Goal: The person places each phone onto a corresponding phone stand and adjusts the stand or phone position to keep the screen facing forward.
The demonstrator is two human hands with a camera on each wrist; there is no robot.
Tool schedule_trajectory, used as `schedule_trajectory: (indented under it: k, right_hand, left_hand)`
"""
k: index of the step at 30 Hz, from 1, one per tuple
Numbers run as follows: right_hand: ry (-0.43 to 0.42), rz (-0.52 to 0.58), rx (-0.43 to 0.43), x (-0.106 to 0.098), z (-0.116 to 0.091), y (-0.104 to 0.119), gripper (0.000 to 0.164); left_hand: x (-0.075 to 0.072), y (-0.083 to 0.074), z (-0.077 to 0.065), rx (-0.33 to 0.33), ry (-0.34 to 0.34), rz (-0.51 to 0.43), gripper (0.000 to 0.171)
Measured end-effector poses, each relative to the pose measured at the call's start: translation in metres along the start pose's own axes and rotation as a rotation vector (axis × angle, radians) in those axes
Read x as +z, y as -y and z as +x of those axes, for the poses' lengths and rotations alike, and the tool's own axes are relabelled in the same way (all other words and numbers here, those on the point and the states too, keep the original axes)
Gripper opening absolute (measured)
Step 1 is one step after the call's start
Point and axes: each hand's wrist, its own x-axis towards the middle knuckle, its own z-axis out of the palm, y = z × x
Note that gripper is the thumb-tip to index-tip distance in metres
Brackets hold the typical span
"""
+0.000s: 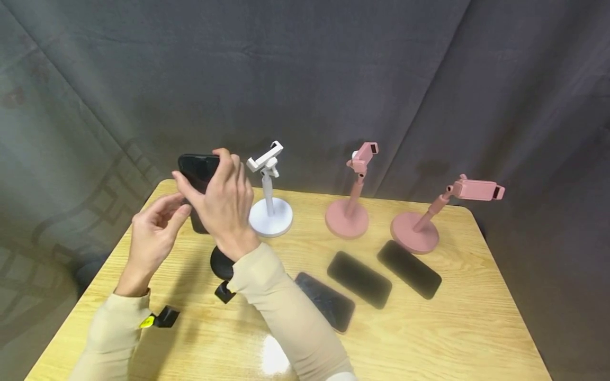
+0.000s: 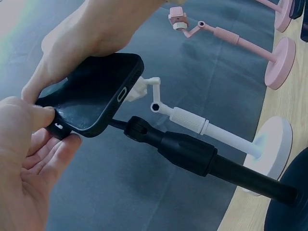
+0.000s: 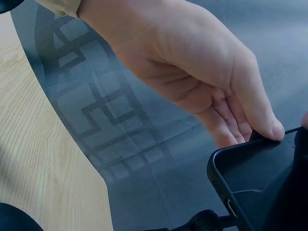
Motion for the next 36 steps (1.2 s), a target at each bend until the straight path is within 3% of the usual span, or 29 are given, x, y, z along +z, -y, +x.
schedule_trajectory:
  k: [7,19,27,31,36]
  right_hand:
    - [0.005,-0.002,0.006,0.000,0.000,0.000,0.071]
    - [0.025,0.009,0.011,0.000,0.000,0.001,0.072]
    - [0.102,-0.001,0.046,-0.008,0.002,-0.002,0.074]
    - [0.191,0.078,0.046,-0.015,0.000,-0.009,0.073]
    - [0.302,0.256,0.047,-0.026,-0.010,-0.026,0.071]
  left_hand:
    - [0.001,0.000,0.002,0.008,-0.017,0.050,0.025]
    - [0.006,0.002,-0.001,0.050,-0.068,0.007,0.025]
    - [0.017,0.004,-0.001,0.054,-0.130,-0.005,0.023]
    - [0.021,0.006,-0.002,0.039,-0.187,0.012,0.022]
    - [0.019,0.005,-0.004,0.023,-0.202,0.026,0.022]
